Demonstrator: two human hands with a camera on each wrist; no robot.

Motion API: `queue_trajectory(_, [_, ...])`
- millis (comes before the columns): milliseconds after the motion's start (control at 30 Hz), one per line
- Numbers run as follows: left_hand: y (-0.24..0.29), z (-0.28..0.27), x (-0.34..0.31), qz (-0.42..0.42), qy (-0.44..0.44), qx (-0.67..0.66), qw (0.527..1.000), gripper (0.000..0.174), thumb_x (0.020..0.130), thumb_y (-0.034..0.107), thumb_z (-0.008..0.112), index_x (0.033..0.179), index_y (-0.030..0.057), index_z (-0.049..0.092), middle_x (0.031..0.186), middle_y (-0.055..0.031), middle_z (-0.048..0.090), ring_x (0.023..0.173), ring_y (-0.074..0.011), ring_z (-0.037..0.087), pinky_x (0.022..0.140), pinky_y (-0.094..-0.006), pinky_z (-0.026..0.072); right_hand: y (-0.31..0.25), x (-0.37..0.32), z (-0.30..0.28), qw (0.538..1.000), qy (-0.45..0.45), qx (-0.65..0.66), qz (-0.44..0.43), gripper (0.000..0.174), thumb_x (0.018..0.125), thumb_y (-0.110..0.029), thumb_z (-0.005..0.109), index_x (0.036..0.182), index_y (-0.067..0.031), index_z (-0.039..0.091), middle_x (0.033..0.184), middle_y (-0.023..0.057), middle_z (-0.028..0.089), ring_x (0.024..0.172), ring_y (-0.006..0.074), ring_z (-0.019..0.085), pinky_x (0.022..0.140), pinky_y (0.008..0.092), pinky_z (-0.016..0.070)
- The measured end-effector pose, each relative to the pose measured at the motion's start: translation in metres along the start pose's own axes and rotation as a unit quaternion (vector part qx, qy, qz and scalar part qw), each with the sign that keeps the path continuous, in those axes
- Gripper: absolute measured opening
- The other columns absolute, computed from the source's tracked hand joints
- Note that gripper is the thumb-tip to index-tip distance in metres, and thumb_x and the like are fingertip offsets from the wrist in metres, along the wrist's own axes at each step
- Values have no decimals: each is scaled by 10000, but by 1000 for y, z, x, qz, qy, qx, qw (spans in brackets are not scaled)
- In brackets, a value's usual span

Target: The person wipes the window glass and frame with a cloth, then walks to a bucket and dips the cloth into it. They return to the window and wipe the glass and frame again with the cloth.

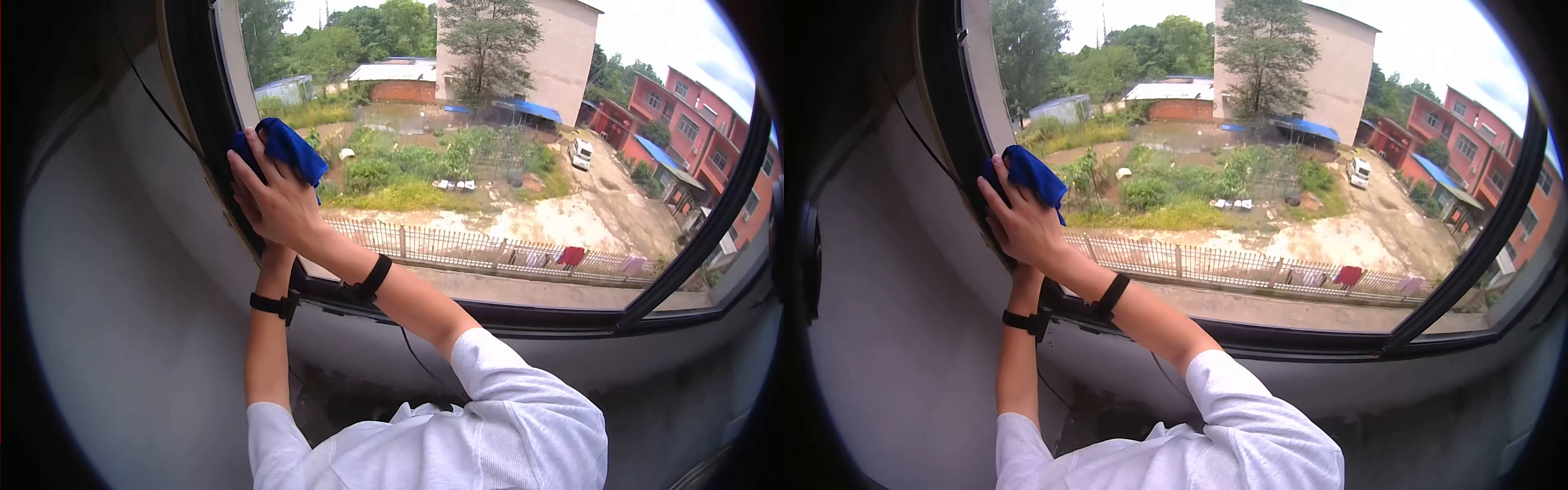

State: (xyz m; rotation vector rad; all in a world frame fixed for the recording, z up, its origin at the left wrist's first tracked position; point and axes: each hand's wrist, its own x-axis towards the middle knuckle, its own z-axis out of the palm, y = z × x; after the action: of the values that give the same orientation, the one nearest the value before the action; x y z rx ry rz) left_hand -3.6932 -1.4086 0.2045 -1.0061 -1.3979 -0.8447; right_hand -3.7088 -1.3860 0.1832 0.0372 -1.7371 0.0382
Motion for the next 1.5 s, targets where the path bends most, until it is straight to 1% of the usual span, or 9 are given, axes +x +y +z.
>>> queue_trajectory(233, [74,41,23,25,37,-25,999,571,995,358,534,1517,127,503,1636,-139,385,1496,-434,337,1204,-644,203,54,20,-124,988,148,-39,19,662,884,-283,745,1481,-85,537,1598,306,377,1447,486,424,1134,514,405])
queue_trajectory(400, [244,59,40,34,53,-141,988,561,1001,359,528,1514,131,509,1631,-144,393,1494,-440,339,1200,-644,210,137,10,-331,945,199,-256,-31,718,893,-329,748,1516,-61,512,1595,346,350,1481,553,318,1168,571,358])
queue_trajectory(533, [417,46,53,111,58,-274,953,548,982,355,513,1473,115,560,1619,-96,427,1486,-424,364,1197,-635,219,171,-38,-500,888,183,-418,61,734,968,-350,673,1571,-36,396,1588,351,349,1458,560,345,1168,596,336])
queue_trajectory(733, [555,42,-7,160,-27,-434,886,517,924,228,575,1421,87,581,1623,-111,423,1523,-357,327,1216,-567,190,186,-119,-613,916,159,-322,181,619,1083,-309,502,1573,29,331,1607,274,370,1519,413,327,1223,493,280])
queue_trajectory(933, [433,55,6,164,19,-331,929,463,938,259,579,1392,179,616,1604,-25,460,1509,-280,362,1227,-520,209,186,-86,-502,908,225,-345,77,672,1053,-337,555,1556,55,344,1584,260,398,1525,454,277,1250,527,200])
queue_trajectory(1100, [231,59,20,67,96,-193,974,450,1003,293,533,1417,137,613,1538,-89,534,1448,-400,437,1196,-611,255,131,-8,-309,917,197,-347,-21,745,960,-387,675,1534,16,422,1527,309,447,1439,559,351,1198,578,283])
queue_trajectory(1200, [94,59,-5,50,47,-69,995,473,1003,329,528,1423,126,610,1568,-135,488,1461,-421,407,1187,-620,272,83,5,-177,942,187,-277,-18,727,947,-488,642,1503,-39,508,1531,306,454,1420,550,389,1155,651,283])
queue_trajectory(1367, [-92,26,-66,29,-66,7,997,613,986,410,548,1524,120,494,1603,-166,423,1478,-473,348,1202,-623,259,15,-19,-12,993,66,-91,38,669,935,-484,655,1515,-173,532,1575,258,439,1435,490,414,1104,582,351])
queue_trajectory(1500, [-121,16,-81,53,-90,-12,994,657,1001,388,519,1581,102,401,1611,-201,394,1486,-535,285,1212,-635,226,-1,-34,6,997,42,-31,57,644,932,-458,679,1500,-183,551,1578,241,447,1438,452,436,1132,513,372])
